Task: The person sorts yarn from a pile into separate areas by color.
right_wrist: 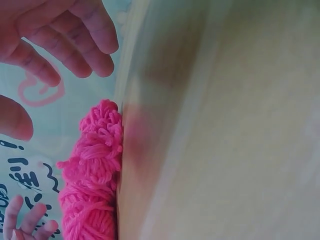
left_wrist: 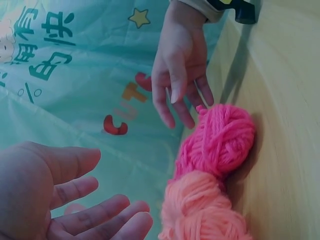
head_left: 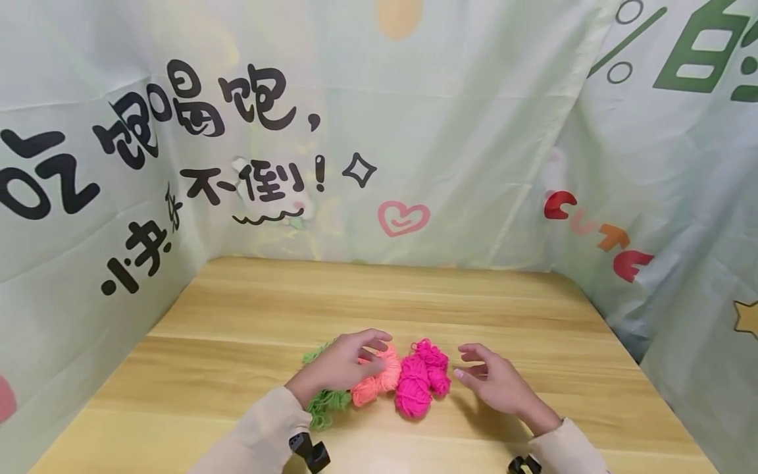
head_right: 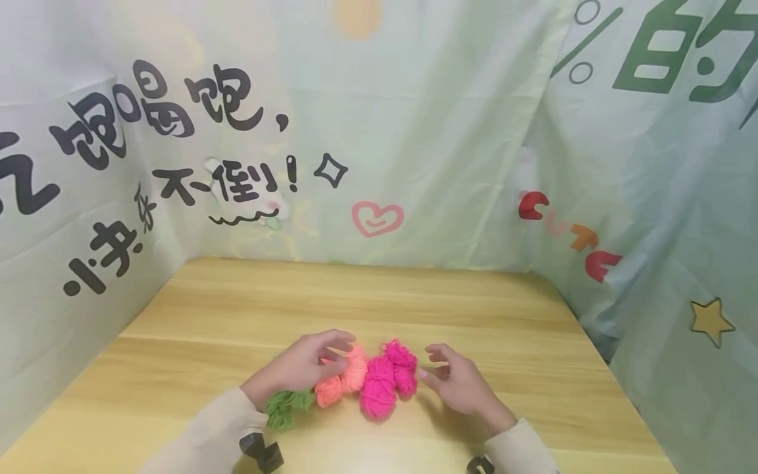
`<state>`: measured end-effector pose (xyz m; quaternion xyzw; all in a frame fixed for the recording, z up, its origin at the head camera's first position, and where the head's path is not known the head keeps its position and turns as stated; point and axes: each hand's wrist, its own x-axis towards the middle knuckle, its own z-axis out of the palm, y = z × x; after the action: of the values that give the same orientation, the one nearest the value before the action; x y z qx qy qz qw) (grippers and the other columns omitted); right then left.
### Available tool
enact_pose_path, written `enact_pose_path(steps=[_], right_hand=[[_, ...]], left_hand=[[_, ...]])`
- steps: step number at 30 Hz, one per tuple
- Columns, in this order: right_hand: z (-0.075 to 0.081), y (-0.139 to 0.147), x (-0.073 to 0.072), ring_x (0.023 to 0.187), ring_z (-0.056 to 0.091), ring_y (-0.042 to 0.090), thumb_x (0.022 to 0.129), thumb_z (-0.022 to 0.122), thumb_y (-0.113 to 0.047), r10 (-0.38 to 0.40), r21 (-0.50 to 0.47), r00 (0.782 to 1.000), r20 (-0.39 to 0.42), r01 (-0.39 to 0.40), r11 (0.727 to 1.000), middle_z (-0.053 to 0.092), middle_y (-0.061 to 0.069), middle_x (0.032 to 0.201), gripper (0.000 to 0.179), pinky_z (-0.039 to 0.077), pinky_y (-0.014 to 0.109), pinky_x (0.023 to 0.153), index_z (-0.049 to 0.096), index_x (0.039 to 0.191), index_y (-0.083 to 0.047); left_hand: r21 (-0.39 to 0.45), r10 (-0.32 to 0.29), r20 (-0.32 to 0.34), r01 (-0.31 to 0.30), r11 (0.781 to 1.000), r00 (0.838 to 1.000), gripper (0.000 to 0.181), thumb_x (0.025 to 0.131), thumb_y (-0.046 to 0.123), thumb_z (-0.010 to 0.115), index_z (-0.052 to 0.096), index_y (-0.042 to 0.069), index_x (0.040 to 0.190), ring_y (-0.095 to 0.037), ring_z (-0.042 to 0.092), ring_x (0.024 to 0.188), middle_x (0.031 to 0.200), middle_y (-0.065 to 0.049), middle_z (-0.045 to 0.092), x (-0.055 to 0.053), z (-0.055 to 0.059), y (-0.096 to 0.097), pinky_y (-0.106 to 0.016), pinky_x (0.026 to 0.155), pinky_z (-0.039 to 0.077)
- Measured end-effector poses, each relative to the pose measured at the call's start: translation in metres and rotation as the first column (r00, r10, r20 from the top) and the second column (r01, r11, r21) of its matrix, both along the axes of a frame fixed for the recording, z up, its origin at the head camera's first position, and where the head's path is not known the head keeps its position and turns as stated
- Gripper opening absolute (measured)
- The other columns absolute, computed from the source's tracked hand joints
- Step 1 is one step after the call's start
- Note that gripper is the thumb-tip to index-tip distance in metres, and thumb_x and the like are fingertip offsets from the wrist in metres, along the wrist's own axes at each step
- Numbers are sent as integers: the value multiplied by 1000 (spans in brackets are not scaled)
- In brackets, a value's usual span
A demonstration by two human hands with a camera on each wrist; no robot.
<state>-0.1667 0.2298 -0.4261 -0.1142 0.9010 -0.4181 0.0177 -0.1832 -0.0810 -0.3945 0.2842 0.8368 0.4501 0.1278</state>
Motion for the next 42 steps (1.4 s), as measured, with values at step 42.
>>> enact_pose_path(steps=[42], right_hand=[[-5,-15,-12,82,64,20,90,71,-23,202,6,976,86,-203,979,63,11,104,34,54,31,63,60,116,-4]], left_hand=[[-135,-15,46,21,991,999,53,90,26,72,52,14,137,-15,59,111,131,1,58,1,-1,43,-33,93,49]])
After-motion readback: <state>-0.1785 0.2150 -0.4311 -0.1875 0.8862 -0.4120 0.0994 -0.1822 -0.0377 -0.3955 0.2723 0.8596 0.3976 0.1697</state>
